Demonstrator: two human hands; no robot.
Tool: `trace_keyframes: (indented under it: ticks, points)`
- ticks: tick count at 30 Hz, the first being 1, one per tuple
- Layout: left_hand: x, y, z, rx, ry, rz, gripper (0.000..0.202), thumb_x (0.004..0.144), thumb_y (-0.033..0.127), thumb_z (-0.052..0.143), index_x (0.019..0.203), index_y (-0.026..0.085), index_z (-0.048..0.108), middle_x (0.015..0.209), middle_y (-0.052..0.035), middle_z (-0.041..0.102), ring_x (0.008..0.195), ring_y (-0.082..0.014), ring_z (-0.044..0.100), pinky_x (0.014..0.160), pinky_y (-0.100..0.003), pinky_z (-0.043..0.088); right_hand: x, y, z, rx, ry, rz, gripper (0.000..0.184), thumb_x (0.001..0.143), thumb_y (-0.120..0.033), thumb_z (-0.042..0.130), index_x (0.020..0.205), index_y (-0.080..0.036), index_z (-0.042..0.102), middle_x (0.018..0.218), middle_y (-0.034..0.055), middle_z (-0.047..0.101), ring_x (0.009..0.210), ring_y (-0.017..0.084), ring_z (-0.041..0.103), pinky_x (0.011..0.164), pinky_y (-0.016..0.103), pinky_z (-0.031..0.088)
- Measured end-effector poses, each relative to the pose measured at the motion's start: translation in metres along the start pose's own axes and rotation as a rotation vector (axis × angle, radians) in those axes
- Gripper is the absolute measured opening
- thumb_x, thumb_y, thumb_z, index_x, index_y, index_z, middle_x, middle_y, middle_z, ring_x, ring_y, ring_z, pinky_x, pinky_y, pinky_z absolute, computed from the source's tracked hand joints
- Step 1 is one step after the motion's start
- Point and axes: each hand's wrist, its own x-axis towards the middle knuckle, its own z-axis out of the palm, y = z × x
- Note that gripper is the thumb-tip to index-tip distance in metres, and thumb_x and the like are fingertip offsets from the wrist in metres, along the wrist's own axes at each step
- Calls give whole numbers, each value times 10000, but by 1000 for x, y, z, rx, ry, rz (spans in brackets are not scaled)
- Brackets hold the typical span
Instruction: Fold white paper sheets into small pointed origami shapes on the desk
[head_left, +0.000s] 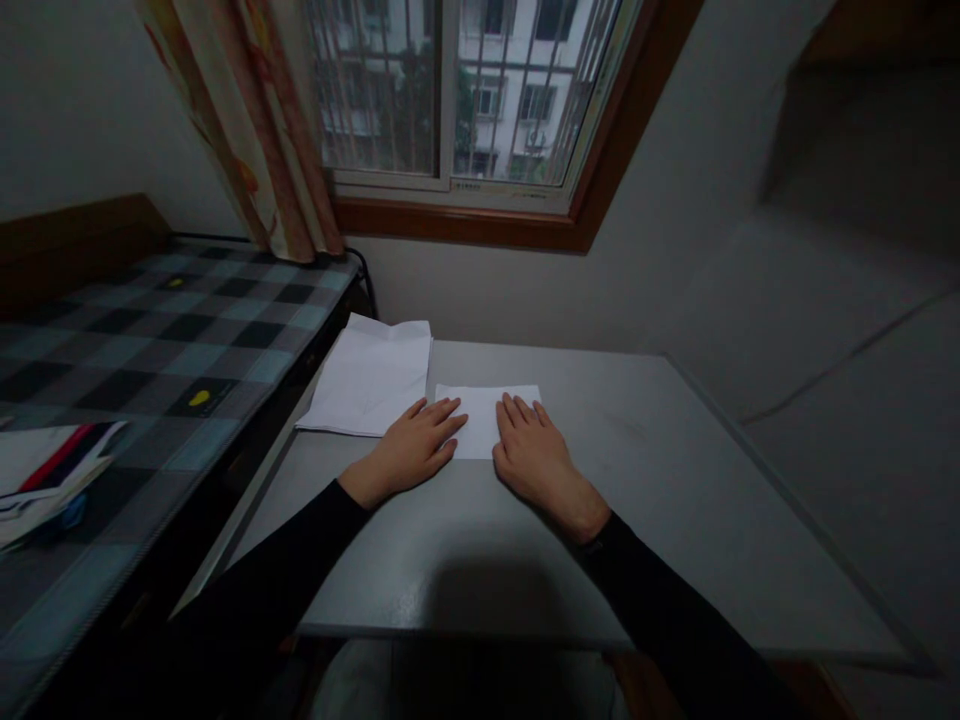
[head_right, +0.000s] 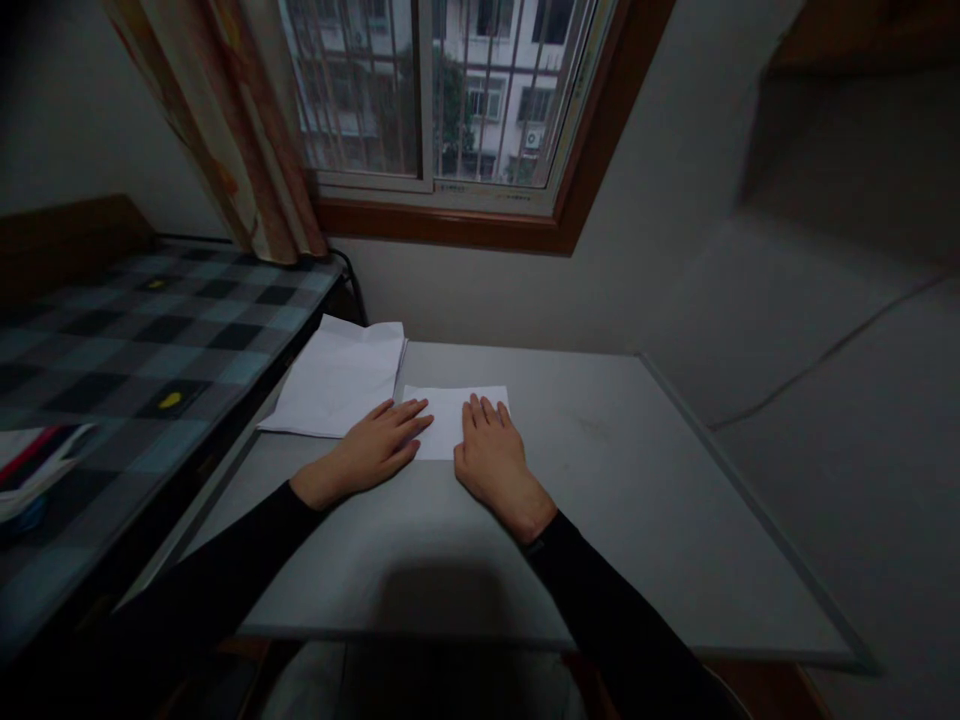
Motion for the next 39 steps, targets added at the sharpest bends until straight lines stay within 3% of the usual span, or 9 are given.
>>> trace_keyframes:
  ticks: [4,8,11,16,24,39]
  points:
    - [-1,-1,-1,-12,-9,-6,512,1145,340,473,1637,229,560,1802,-124,426,1678,-298,412,1398,-577,286,10,-2,13,126,-54,-66,720,1102,-307,409,1729,43,359,1827,255,319,1717,355,318,1399,514,294]
    - [-1,-1,-2,-20,-20,-13,513,1151,351,472,1642,227,552,1808,-125,414,1685,-291,399,1403,-580,271,11,20,27,212,-26,-113,777,1152,-530,401,1767,-58,340,1851,211,292,1743,334,244,1405,529,279]
    - [-1,-2,-3,-21,-23,-16,512,1152,351,479,1643,223,550,1813,-132,404,1688,-287,393,1402,-576,274,5,38,30,208,-3,-86,837,1146,-611,404,1770,-59,332,1850,224,285,1736,361,261,1400,563,283]
    - [-1,-2,-3,-32,-22,-16,507,1156,365,483,1641,234,551,1817,-120,398,1692,-284,385,1398,-575,284,-1,53,31,226,6,-66,864,1140,-647,387,1798,-99,276,1843,221,305,1730,366,276,1390,591,300]
    - [0,0,-6,-37,-24,-15,506,1160,367,474,1645,240,547,1810,-113,414,1683,-288,401,1395,-575,297,-6,65,32,210,18,-24,936,1128,-680,369,1802,-49,217,1830,263,306,1730,383,268,1395,591,284]
    - [2,-1,-5,-44,-47,-20,525,1159,384,460,1657,236,537,1820,-111,395,1690,-289,387,1401,-592,274,-15,81,23,100,-16,91,830,1125,-554,352,1791,-65,266,1819,230,360,1718,389,304,1382,626,287]
